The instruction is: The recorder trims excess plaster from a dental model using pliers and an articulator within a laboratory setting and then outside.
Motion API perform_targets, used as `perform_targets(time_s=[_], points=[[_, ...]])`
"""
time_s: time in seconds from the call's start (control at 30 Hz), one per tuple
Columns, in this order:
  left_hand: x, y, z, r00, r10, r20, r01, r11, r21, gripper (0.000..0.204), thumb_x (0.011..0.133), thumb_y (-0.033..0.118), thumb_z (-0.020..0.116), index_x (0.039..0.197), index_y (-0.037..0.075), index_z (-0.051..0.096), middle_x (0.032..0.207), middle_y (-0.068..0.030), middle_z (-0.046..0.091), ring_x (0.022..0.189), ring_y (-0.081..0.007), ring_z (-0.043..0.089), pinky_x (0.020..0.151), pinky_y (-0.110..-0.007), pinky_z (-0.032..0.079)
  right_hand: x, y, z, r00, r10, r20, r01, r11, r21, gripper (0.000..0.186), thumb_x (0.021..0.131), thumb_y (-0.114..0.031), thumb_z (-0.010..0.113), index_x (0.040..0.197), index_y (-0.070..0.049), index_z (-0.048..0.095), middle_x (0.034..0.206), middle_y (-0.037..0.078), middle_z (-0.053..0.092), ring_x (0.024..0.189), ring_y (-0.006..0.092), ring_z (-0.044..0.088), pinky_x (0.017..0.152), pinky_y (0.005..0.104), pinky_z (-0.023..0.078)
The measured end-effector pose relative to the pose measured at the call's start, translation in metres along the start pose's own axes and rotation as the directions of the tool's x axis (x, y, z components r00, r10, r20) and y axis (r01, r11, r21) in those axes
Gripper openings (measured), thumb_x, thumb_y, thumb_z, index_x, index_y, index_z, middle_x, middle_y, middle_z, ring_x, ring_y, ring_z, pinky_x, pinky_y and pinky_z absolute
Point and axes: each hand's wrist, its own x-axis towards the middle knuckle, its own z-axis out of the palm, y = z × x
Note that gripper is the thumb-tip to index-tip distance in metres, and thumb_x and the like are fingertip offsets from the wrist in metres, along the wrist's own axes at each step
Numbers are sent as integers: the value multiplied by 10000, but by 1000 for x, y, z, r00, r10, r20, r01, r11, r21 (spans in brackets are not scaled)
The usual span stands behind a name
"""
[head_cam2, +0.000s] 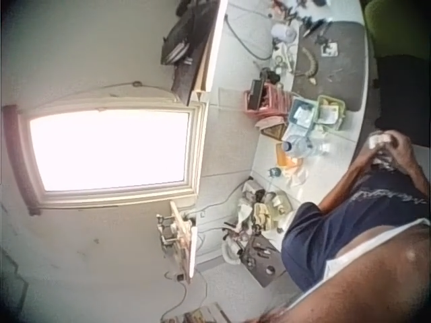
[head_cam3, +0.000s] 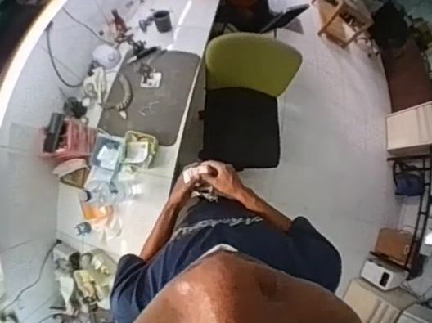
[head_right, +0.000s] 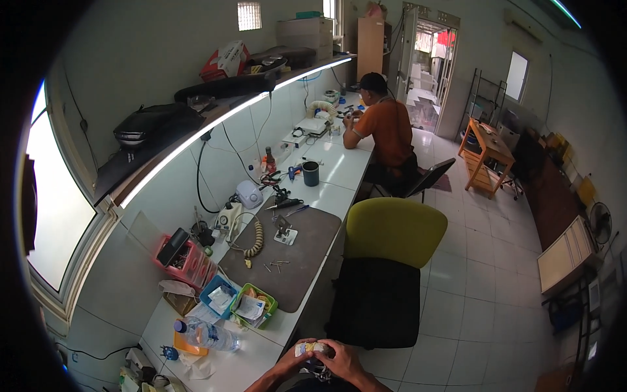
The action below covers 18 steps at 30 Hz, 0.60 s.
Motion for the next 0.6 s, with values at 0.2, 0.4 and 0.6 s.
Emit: perform_targets(time_s=[0.2, 0.4, 0.6], points=[[13, 0, 24, 997, -70, 32, 74, 981, -179, 494, 910, 295, 651, 1280, 33, 454, 1172, -90, 580, 1043, -168, 590, 911, -310, 484, 3, 13, -33, 987, 111, 117, -130, 977, 166, 432, 884, -367, 662, 1165, -40, 631, 999, 153, 698, 889, 259, 699, 757, 327, 550], [43, -14, 83, 983, -176, 43, 181, 954, -239, 463, 911, 316, 632, 1249, 35, 484, 1104, -79, 612, 961, -171, 629, 842, -320, 526, -23, 79, -87, 984, 139, 107, -162, 954, 252, 336, 938, -230, 612, 1202, -22, 622, 930, 91, 714, 782, 124, 689, 696, 242, 549], [75, -71, 148, 981, -192, -32, 163, 901, -401, 449, 917, 328, 595, 1251, 39, 512, 1089, -89, 615, 987, -193, 613, 870, -353, 503, -46, 138, -186, 932, 345, 112, -362, 904, 226, 217, 925, -207, 624, 922, -1, 692, 670, 52, 671, 567, 79, 627, 523, 222, 498]])
